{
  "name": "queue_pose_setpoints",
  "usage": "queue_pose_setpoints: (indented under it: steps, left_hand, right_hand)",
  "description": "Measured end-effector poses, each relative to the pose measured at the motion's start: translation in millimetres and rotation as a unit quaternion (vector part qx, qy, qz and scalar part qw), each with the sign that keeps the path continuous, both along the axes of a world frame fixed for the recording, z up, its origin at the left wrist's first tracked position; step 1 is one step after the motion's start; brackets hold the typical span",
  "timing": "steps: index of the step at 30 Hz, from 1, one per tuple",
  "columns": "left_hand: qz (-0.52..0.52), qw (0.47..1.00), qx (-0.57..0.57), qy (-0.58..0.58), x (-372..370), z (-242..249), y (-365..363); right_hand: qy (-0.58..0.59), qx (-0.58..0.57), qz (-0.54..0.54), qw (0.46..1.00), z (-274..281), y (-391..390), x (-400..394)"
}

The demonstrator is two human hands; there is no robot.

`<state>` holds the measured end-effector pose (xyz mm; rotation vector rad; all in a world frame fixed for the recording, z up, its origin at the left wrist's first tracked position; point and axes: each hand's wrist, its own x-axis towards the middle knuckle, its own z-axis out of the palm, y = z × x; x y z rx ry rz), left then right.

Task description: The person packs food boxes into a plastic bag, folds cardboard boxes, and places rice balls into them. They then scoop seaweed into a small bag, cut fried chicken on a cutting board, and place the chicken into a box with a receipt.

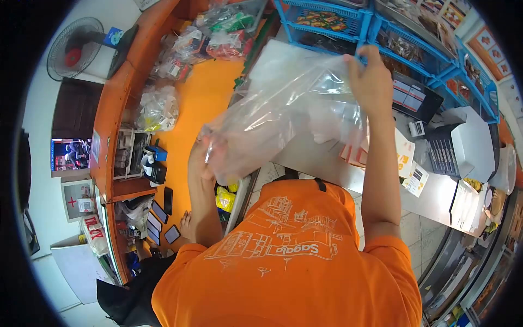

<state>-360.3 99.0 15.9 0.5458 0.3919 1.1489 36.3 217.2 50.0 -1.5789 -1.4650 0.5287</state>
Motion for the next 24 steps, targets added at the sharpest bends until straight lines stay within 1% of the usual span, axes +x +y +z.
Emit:
queue_pose_setpoints:
  steps: [1, 2, 3, 4, 5, 6, 7, 8, 9, 10, 12, 13, 15, 16, 18, 19, 20, 21, 22, 23, 24]
  left_hand:
    - [0.113, 0.987, -0.046, 0.103, 27.5, 29.3, -4.8]
    - [0.113, 0.988, -0.044, 0.098, 35.1, 33.7, -0.6]
    - [0.132, 0.98, -0.057, 0.136, 39.2, 35.1, 2.7]
    - [0.15, 0.97, -0.072, 0.175, 41.8, 35.2, 4.1]
    - [0.144, 0.973, -0.07, 0.169, 43.4, 35.0, 6.4]
    - [0.145, 0.973, -0.072, 0.166, 44.3, 28.2, 9.0]
    - [0.129, 0.975, -0.041, 0.178, 45.0, 17.6, 11.5]
    - [0.112, 0.975, -0.009, 0.19, 46.5, 10.6, 13.6]
    - [0.094, 0.962, -0.054, 0.252, 51.3, 20.2, 14.1]
    - [0.094, 0.962, -0.058, 0.249, 53.5, 16.7, 15.4]
    - [0.127, 0.965, -0.094, 0.211, 56.8, 9.9, 21.5]
    - [0.126, 0.965, -0.096, 0.208, 56.4, 11.1, 23.2]
    - [0.115, 0.969, -0.079, 0.203, 54.8, 16.4, 26.5]
    - [0.114, 0.97, -0.08, 0.201, 53.5, 15.1, 27.5]
    - [0.04, 0.983, -0.099, 0.151, 52.4, 13.8, 29.9]
    - [0.038, 0.983, -0.1, 0.15, 54.7, 16.6, 31.4]
    - [0.105, 0.966, -0.092, 0.216, 59.0, 22.6, 35.6]
    - [0.139, 0.955, -0.085, 0.247, 50.7, 10.2, 43.9]
    - [0.172, 0.941, -0.079, 0.279, 42.5, -2.3, 52.1]
    - [0.194, 0.94, -0.05, 0.277, 5.0, -55.8, 62.2]
    - [0.206, 0.938, -0.035, 0.278, 0.2, -52.6, 68.0]
  right_hand:
    - [-0.147, 0.181, -0.066, 0.97, 13.2, -4.0, -24.0]
    - [-0.153, 0.251, -0.042, 0.955, 21.6, -13.5, -47.6]
    - [-0.163, 0.317, -0.017, 0.934, 30.1, -23.2, -71.2]
    - [-0.035, 0.265, 0.092, 0.959, 32.6, -43.3, -93.8]
    - [0.052, 0.158, 0.18, 0.969, 35.1, -61.4, -114.0]
    - [0.138, 0.046, 0.262, 0.954, 35.8, -74.6, -130.2]
    - [0.136, 0.044, 0.264, 0.954, 33.6, -80.8, -142.2]
    - [0.125, 0.039, 0.298, 0.945, 29.6, -84.9, -152.3]
    - [0.115, 0.032, 0.332, 0.936, 24.0, -87.2, -158.4]
    - [0.113, 0.028, 0.332, 0.936, 15.8, -88.8, -161.9]
    - [0.167, 0.028, 0.308, 0.936, 3.4, -90.4, -166.1]
    - [0.163, 0.026, 0.308, 0.937, 3.3, -89.2, -164.4]
    - [0.175, -0.036, 0.309, 0.934, 2.9, -86.6, -157.3]
    - [0.173, -0.038, 0.307, 0.935, 1.5, -86.9, -156.3]
    - [0.208, -0.098, 0.281, 0.932, -5.5, -88.2, -155.3]
    - [0.208, -0.1, 0.279, 0.932, -13.3, -87.7, -153.6]
    - [0.355, -0.118, 0.195, 0.907, -23.6, -83.9, -150.5]
    - [0.491, -0.129, 0.106, 0.855, -28.9, -78.6, -145.3]
    - [0.49, -0.128, 0.106, 0.856, -27.3, -74.5, -137.3]
    - [0.602, -0.143, 0.119, 0.776, -24.5, -72.0, -127.3]
    - [0.704, -0.156, 0.129, 0.681, -24.3, -70.6, -117.7]
